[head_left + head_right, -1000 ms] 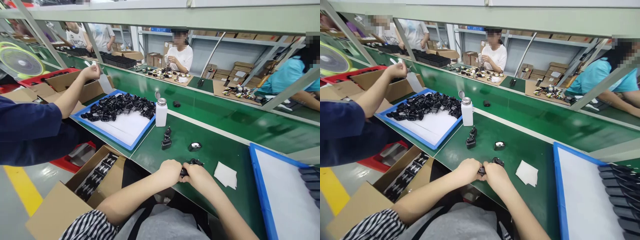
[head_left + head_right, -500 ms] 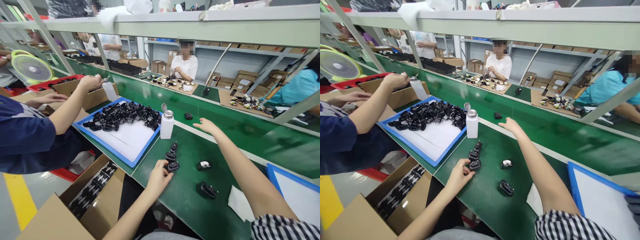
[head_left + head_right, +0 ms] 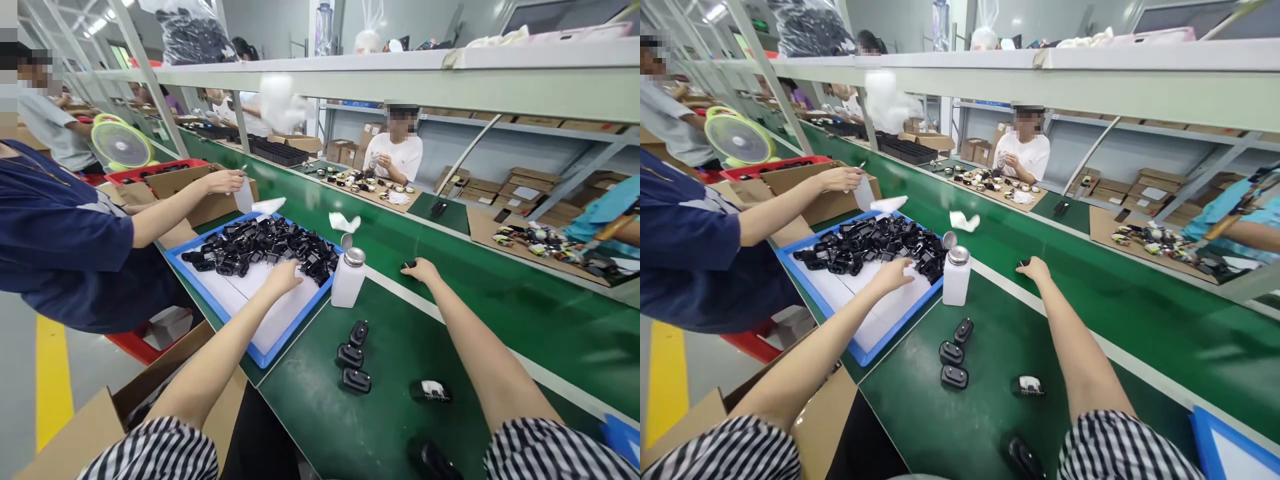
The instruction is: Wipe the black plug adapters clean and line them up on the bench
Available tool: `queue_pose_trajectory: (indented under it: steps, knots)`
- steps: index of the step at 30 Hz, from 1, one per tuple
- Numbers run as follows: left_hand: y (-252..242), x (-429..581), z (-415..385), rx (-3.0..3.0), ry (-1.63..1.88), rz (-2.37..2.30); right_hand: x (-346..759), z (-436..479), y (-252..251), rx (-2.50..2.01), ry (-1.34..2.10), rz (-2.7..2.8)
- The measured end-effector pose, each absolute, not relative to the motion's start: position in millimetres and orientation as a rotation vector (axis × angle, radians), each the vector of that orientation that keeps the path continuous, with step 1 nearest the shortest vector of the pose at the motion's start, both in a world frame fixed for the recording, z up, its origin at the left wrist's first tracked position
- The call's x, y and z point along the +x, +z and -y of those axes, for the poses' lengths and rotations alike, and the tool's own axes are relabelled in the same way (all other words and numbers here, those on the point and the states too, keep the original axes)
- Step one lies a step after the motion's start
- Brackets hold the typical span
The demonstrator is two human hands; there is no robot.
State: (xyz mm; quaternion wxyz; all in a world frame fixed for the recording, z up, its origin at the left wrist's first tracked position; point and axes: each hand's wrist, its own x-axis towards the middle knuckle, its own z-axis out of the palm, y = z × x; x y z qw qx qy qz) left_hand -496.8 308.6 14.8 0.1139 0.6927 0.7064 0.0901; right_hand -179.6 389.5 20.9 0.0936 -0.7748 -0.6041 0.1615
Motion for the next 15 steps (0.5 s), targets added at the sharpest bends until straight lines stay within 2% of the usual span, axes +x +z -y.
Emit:
queue_pose_trajectory:
  steps: [4,9,15]
  knots:
    - [4,-476,-329,2.119,0.248,-2.032,-172,-331,41,-2.094,0.47,1.815]
    - [-6,-477,-329,2.131,0.316,-2.081,-185,-218,63,-1.498,0.615,1.835]
    - [-6,-479,-316,2.126,0.384,-2.062,-201,-134,77,-1.44,0.549,1.744]
